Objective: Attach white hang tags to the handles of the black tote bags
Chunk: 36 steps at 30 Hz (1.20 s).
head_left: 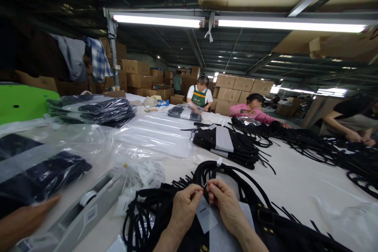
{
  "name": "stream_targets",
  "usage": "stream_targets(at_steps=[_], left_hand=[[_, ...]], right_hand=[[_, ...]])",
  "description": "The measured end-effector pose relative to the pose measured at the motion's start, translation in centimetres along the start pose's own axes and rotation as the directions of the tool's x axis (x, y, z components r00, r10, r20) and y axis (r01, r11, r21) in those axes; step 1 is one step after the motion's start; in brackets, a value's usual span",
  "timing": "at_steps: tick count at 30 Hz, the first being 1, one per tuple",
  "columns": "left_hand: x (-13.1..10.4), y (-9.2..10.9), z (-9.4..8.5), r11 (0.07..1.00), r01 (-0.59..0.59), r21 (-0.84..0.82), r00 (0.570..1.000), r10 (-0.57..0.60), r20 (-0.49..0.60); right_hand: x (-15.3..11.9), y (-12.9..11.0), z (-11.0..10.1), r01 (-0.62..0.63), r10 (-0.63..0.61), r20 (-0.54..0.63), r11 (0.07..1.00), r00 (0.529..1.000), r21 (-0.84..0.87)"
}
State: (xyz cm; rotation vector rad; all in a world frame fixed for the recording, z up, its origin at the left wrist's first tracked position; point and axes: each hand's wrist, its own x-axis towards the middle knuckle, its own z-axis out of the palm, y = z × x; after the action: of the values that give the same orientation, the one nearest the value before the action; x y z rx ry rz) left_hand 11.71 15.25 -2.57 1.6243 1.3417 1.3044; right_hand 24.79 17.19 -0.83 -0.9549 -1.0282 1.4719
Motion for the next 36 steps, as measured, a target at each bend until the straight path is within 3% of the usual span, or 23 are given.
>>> stream_targets(at_steps=[7,12,25,36], left_hand=[[-0.42,-0.15,0.34,0.955,-0.17,0.244,0.975,0.199,-0.098],[-0.42,-0.09,0.39,0.935,-0.225,0.273,0.959,0.262,-0.109],[-0.57,0.12,0.39,0.915,-0.161,0.371,0.97,0.215,-0.111],[-0.22,0.26,0.2,0.954,-0.091,0.286,0.994,0.102,-0.023]], right_hand=[[0.09,-0.05,-0.1,-0.014,0.014,0.045,1.0,0.999,0.001],[0.03,0.04,-0.1,-0.019,0.02,0.055,1.0,0.998,-0.018],[-0.3,-0.16,0.21,-0.01,0.021,0.089,0.992,0.996,-0.13],[-0.32,-0.12,0.52,0.002,0.017,0.076,0.968,0.997,-0.25]])
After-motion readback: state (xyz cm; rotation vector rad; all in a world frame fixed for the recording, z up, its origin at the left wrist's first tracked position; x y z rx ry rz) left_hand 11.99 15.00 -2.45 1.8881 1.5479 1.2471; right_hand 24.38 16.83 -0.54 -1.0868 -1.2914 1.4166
